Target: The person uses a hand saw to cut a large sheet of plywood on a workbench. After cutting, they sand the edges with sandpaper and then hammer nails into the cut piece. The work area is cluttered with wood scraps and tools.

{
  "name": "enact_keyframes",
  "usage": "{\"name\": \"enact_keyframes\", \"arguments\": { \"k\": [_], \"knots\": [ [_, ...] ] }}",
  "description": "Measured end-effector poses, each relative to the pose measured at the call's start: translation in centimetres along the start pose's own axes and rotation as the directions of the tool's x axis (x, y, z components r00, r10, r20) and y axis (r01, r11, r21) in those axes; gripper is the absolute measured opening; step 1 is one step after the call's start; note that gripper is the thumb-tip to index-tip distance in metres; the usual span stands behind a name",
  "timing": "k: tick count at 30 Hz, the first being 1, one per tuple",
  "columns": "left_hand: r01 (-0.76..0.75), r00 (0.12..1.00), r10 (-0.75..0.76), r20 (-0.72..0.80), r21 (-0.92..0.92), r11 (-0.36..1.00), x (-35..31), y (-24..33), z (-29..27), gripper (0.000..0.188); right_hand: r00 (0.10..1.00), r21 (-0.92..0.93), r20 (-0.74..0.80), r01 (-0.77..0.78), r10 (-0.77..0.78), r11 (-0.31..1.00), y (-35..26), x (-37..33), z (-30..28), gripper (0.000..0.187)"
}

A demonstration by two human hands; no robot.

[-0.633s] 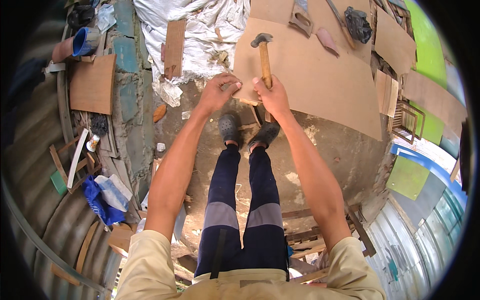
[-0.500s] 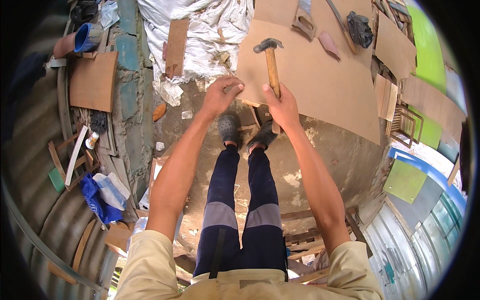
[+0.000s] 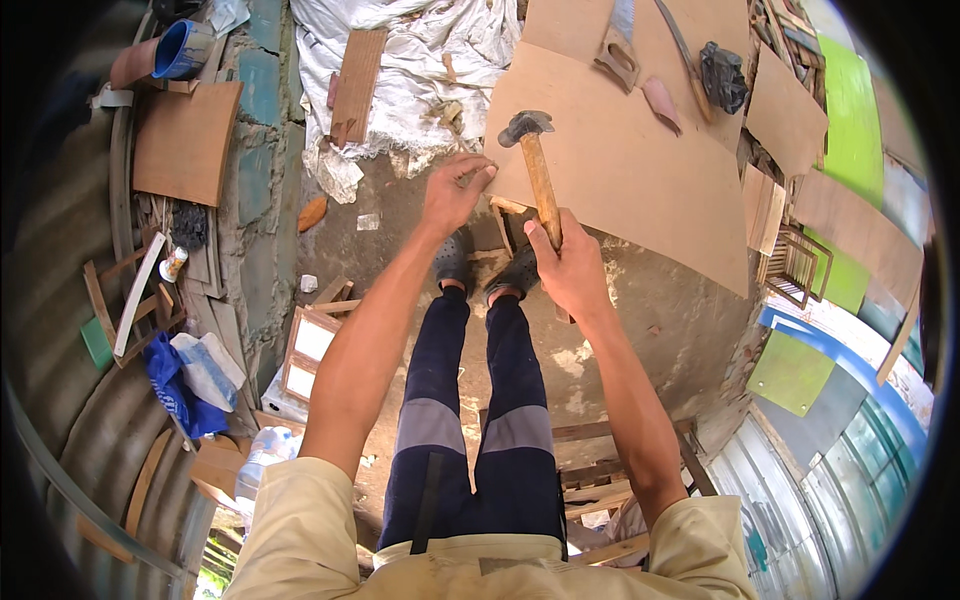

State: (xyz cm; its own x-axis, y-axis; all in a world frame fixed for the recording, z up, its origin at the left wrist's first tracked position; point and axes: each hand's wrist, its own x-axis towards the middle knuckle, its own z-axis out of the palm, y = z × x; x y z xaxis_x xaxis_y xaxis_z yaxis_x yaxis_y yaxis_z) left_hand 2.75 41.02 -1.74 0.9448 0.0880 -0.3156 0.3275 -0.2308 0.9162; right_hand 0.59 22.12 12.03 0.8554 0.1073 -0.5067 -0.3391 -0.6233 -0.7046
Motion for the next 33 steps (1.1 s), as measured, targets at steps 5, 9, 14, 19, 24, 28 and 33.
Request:
{"name": "enact_keyframes", "arguments": {
  "k": [5, 9, 14, 19, 24, 28, 33],
  "knots": [
    [0.056, 0.998, -0.058, -0.019, -0.072, 0.996, -0.4, 0.2, 0.6, 0.024, 0.996, -0.016, 0.011, -0.085, 0.085, 0.996, 0.3, 0.2, 0.0, 0.035],
    [-0.001, 1.0, 0.001, -0.016, 0.014, 1.0, 0.2, -0.2, 0.3, 0.025, 0.995, 0.0, 0.005, -0.102, 0.102, 0.995, 0.9, -0.1, 0.1, 0.034],
    [-0.018, 1.0, 0.017, 0.014, 0.145, 0.989, 0.4, 0.6, 0.3, 0.027, 0.997, 0.018, -0.004, -0.076, 0.077, 0.997, 1.3, -0.5, 0.2, 0.034],
    [-0.104, 0.994, 0.107, -0.012, 0.176, 0.979, 0.6, 0.2, 0.1, 0.023, 0.996, 0.02, 0.0, -0.088, 0.088, 0.996, 1.0, -0.4, 0.0, 0.034],
    [-0.133, 0.99, 0.142, -0.022, 0.235, 0.963, 0.5, 0.1, 0.3, 0.021, 0.993, 0.063, 0.027, -0.121, 0.119, 0.991, 0.1, -0.4, -0.5, 0.035],
    [-0.14, 0.989, 0.145, -0.002, 0.246, 0.959, 0.6, 0.0, 0.3, 0.021, 0.984, 0.093, 0.061, -0.172, 0.167, 0.981, -2.1, -0.5, -0.6, 0.035],
    [-0.184, 0.979, 0.201, -0.035, 0.278, 0.943, 0.4, -0.3, 0.5, 0.021, 0.994, -0.132, 0.077, -0.061, 0.072, 0.989, -1.1, 0.3, -0.4, 0.034]
  ]
}}
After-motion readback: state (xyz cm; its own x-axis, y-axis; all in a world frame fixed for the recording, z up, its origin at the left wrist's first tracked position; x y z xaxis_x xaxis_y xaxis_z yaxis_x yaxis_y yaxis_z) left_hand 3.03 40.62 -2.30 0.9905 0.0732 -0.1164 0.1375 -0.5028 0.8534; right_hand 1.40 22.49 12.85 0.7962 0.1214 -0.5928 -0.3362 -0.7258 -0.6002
